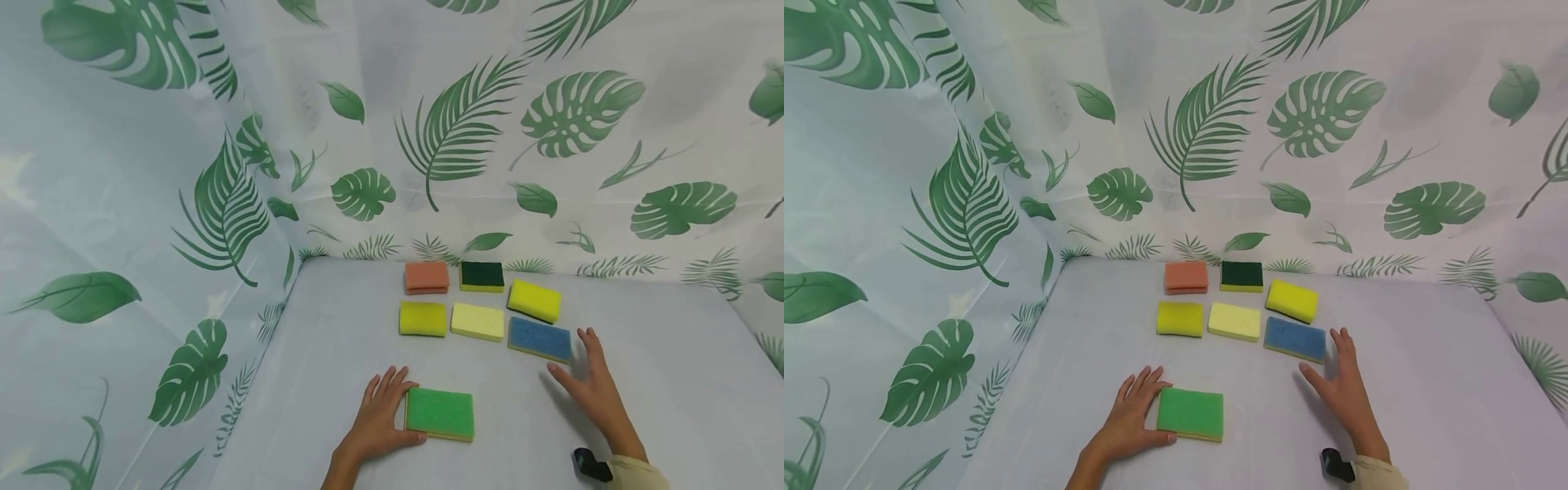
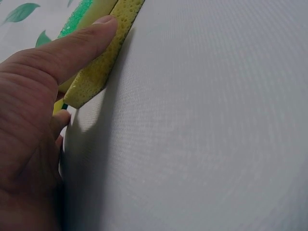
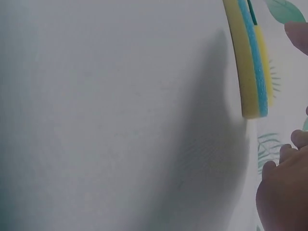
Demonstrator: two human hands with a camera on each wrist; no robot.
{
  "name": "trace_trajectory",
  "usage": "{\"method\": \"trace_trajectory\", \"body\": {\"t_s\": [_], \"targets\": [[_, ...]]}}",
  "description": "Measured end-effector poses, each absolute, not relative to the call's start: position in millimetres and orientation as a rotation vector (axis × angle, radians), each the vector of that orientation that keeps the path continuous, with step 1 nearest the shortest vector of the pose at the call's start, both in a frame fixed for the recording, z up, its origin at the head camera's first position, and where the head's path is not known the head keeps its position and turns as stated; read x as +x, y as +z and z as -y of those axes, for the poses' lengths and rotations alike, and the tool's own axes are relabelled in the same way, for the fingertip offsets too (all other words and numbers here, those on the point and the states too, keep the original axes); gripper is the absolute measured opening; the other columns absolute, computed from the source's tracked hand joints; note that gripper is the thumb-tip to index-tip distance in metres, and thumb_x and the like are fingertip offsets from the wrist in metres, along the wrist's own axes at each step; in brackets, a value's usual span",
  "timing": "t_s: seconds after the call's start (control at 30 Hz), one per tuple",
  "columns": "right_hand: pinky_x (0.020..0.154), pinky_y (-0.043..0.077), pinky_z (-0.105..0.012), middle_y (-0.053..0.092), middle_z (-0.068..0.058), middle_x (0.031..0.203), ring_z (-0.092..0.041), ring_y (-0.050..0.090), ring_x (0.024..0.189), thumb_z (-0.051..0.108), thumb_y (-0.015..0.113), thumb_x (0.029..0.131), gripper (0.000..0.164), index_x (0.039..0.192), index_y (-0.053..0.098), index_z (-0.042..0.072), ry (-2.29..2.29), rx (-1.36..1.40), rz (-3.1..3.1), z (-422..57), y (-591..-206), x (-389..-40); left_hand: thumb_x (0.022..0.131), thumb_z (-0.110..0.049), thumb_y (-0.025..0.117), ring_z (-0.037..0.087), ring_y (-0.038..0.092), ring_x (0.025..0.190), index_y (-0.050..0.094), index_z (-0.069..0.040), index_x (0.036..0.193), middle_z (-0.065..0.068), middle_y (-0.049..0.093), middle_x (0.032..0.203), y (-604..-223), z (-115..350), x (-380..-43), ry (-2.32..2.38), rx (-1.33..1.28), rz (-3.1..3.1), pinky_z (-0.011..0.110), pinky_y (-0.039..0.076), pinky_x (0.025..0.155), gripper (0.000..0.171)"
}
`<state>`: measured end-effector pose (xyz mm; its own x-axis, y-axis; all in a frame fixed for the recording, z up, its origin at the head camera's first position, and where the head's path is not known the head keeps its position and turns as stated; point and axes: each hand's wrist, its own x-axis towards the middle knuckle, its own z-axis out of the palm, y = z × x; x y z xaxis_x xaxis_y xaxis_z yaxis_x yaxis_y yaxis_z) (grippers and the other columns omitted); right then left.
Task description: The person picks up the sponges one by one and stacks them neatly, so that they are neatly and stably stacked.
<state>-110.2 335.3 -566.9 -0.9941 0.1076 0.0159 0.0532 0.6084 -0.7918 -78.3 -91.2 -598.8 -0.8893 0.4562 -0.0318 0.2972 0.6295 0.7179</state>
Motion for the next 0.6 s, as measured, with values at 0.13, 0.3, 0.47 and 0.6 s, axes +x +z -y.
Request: {"method": "trace_trajectory", "body": {"t_s": [0.13, 0.3, 0.47, 0.6], "targets": [[0.119, 0.007, -0.081, -0.013, -0.029, 0.174, -0.056, -0.005, 0.157, 0.033, 0.077, 0.1, 0.108, 0.169, 0.002, -0.001, 1.38, -0.165, 2.777, -339, -569, -115, 0.082, -0.062, 0.085, 0.028, 0.016, 0.163, 0.052, -0.024, 0.151, 0.004, 0.032, 0.173, -597, 90, -78, 1.103, 0.615, -2.645, 0.056, 0.005, 0.13, 0.086], [0.12, 0.002, -0.08, -0.014, -0.032, 0.172, -0.054, -0.013, 0.157, 0.036, 0.076, 0.1, 0.11, 0.169, 0.0, -0.001, 1.401, -0.193, 2.804, -347, -574, -122, 0.081, -0.063, 0.084, 0.028, 0.016, 0.163, 0.052, -0.024, 0.151, 0.003, 0.032, 0.173, -599, 88, -79, 1.102, 0.606, -2.638, 0.057, 0.005, 0.13, 0.085], [0.121, 0.001, -0.079, -0.01, -0.035, 0.171, -0.053, -0.014, 0.158, 0.035, 0.077, 0.099, 0.11, 0.169, 0.0, -0.001, 1.421, -0.186, 2.809, -351, -579, -126, 0.081, -0.066, 0.083, 0.028, 0.016, 0.163, 0.053, -0.025, 0.149, 0.004, 0.033, 0.173, -603, 87, -78, 1.12, 0.603, -2.63, 0.057, 0.004, 0.129, 0.085], [0.121, 0.004, -0.079, -0.004, -0.037, 0.171, -0.057, -0.008, 0.157, 0.034, 0.078, 0.098, 0.11, 0.169, 0.002, -0.002, 1.396, -0.174, 2.845, -349, -581, -129, 0.081, -0.069, 0.081, 0.032, 0.017, 0.162, 0.052, -0.024, 0.149, 0.008, 0.035, 0.172, -604, 90, -76, 1.133, 0.61, -2.633, 0.058, 0.004, 0.129, 0.086]]}}
